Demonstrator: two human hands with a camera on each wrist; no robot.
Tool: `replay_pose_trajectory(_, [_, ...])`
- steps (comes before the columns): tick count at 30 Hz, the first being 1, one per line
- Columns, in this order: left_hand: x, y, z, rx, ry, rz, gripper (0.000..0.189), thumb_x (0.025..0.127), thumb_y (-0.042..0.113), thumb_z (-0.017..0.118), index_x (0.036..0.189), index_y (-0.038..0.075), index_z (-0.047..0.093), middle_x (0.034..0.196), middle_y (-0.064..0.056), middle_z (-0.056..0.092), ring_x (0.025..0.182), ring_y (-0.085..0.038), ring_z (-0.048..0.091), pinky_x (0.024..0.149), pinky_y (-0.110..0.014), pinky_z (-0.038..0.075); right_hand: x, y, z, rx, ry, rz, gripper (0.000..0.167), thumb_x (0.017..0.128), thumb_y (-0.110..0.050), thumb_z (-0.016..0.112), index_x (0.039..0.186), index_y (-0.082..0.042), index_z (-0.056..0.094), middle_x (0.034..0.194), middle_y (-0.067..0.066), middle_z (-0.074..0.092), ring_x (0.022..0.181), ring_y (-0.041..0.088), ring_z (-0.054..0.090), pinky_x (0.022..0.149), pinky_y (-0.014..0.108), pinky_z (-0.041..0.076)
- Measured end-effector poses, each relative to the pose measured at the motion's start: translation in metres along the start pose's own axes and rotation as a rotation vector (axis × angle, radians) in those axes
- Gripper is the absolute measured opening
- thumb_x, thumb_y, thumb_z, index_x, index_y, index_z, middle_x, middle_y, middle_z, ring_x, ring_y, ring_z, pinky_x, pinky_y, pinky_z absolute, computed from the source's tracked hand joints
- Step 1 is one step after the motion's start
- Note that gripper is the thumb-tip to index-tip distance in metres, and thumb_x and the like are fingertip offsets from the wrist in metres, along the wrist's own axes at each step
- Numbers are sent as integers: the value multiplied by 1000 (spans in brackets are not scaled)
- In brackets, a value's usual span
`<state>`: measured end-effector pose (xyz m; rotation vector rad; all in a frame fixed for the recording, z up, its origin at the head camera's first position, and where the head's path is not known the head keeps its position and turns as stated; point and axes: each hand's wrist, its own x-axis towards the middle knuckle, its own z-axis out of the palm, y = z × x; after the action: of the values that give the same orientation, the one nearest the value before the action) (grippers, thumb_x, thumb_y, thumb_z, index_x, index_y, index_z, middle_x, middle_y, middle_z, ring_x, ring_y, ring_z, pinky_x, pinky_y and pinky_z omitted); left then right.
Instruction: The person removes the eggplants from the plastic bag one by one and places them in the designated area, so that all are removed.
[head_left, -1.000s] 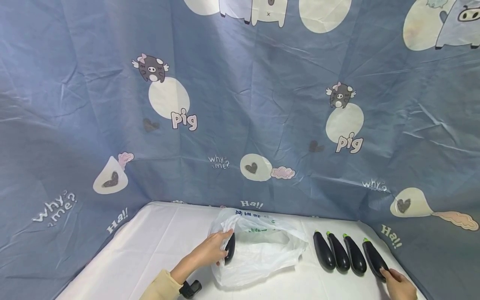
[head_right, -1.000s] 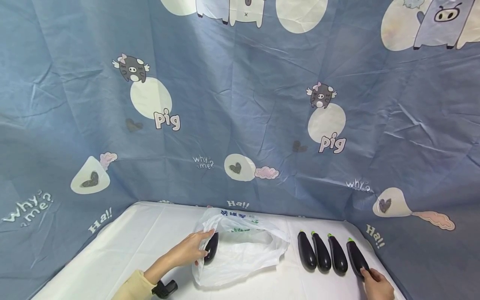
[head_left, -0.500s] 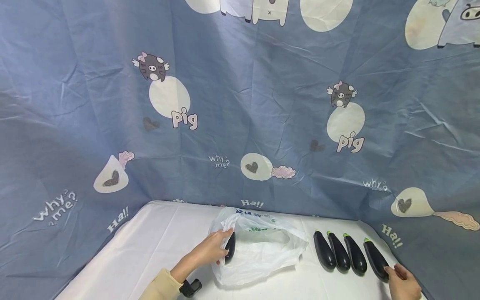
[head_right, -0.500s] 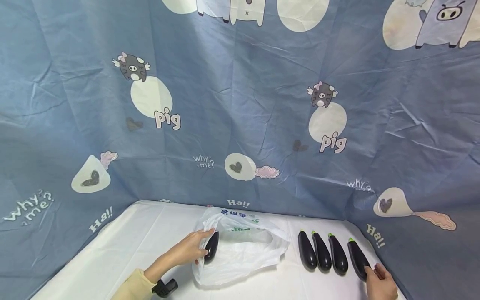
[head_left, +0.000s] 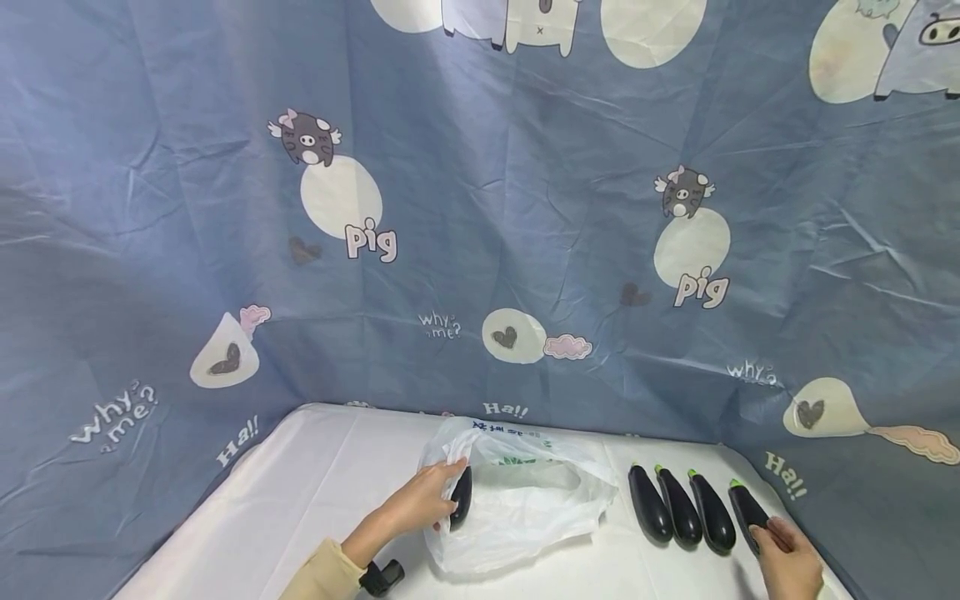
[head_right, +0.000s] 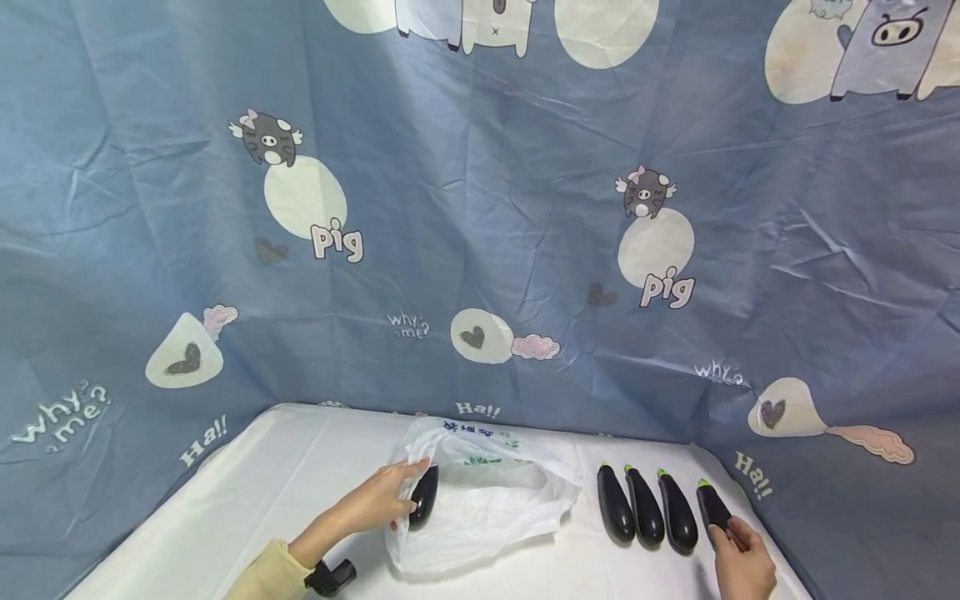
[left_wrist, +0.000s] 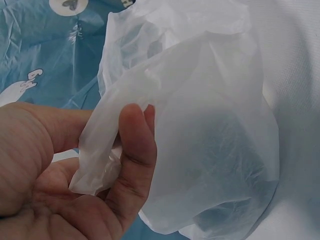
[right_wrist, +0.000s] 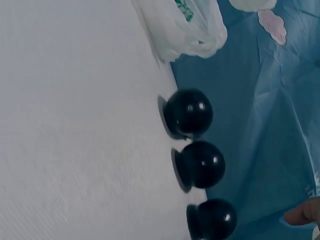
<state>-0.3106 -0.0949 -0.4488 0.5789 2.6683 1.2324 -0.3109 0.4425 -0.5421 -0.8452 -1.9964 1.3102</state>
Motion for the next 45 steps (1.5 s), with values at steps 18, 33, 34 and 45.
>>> replay_pose_trajectory(18, [0,0,1,10,15,10,70,84,-5,64,147,-1,36,147,-34,33,44,-14,54,43,-27,50,-11,3,39,-126,-86,-42,54,87,-28,68,132,-1,56,130,23,59,65,-21,40,54,1,34])
replay_pose_trajectory(33, [1,-3,2,28,31,15,70,82,-5,65,146,-2,37,146,-35,34,43,-13,55,42,-25,49,-96,-75,29,-100,-297,-158,51,86,-22,68,127,7,56,125,27,61,73,-12,53,63,5,44])
replay_pose_trajectory(34, [1,-2,2,28,30,14,70,82,-5,65,146,-2,37,146,-35,34,43,-13,55,42,-25,49,-99,-76,30,-100,-308,-157,51,86,-22,68,127,6,56,125,26,61,71,-19,45,61,0,40])
replay_pose_trajectory(45, [1,-2,1,26,23,9,70,82,-5,64,147,-1,37,147,-36,32,43,-13,55,42,-25,50,-98,-48,80,-57,-304,-273,48,81,-28,77,119,-1,63,107,10,72,79,-8,60,63,11,49])
